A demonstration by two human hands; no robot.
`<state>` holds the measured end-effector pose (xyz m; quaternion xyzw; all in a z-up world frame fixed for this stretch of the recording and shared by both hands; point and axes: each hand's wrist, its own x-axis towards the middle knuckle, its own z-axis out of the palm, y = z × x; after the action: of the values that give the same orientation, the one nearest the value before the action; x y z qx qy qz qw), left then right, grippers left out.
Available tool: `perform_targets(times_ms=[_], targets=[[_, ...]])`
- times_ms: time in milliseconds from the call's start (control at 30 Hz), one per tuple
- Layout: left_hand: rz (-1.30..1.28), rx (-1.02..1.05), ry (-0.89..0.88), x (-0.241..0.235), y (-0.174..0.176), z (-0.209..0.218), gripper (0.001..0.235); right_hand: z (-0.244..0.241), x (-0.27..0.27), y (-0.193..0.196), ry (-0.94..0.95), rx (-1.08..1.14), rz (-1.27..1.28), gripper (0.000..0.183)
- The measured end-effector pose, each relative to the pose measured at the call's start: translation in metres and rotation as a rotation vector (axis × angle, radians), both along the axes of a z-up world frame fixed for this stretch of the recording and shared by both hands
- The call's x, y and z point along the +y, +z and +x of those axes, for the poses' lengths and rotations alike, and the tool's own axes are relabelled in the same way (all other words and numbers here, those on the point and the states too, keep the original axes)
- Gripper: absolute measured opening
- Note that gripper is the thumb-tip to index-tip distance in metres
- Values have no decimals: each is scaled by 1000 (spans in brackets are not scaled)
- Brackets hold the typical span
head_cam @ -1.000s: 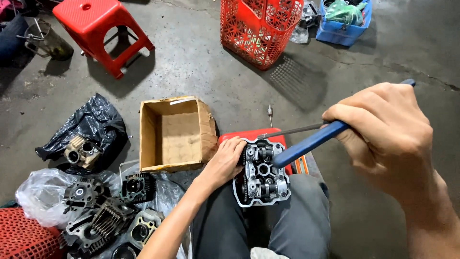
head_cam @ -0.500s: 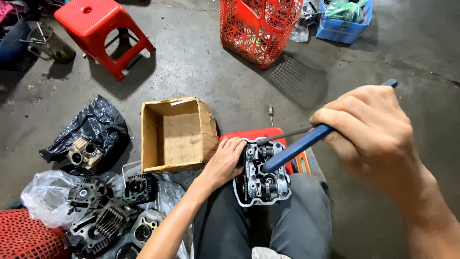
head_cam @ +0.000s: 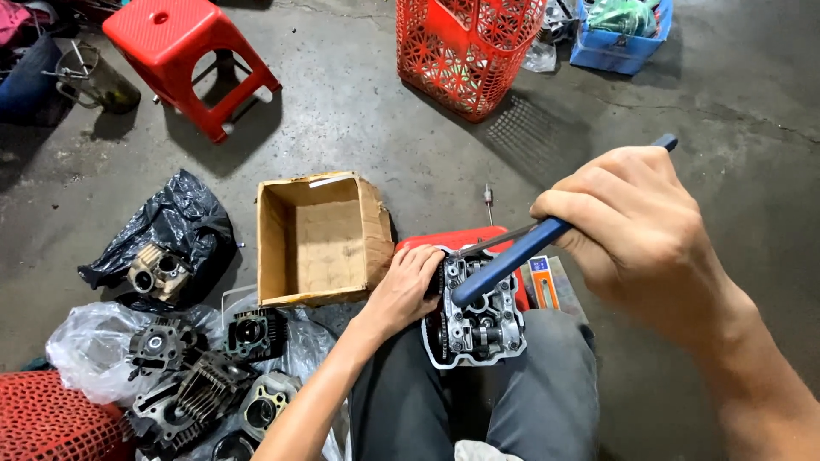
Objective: Repairing a motorcycle engine cylinder head using a T-handle wrench and a screwdriver
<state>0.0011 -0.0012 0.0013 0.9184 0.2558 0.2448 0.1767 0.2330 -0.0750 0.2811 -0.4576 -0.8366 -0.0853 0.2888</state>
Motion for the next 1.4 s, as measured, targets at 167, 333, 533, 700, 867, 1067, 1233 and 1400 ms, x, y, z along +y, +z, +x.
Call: perform_targets(times_ms=[167,333,533,700,867,1067,1233,1400], targets=[[-40,12,9,-3,6,-3,80,-1,7,7,62,-11,-17,15],[-443,-274,32,-10,50,1,60,1,25,18,246,-58,-141,16],[-536,-517,26,-13,93,30,33,-9,42,23,294,-39,-167,23],[-536,-652,53,-8,78,33,41,-15,39,24,222,-145,-102,26],[-512,-635,52,-9,82,30,32,-14,40,28,253,-208,-131,31],[-663,-682,326,11,31,30,30,-11,41,38,214,-288,-151,45],[-1395,-680,424,41,-48,50,103,-11,38,26,279,-221,-98,48],[-1352,-601,560,32,-63,58,92,-17,49,1,269,-145,58,53]])
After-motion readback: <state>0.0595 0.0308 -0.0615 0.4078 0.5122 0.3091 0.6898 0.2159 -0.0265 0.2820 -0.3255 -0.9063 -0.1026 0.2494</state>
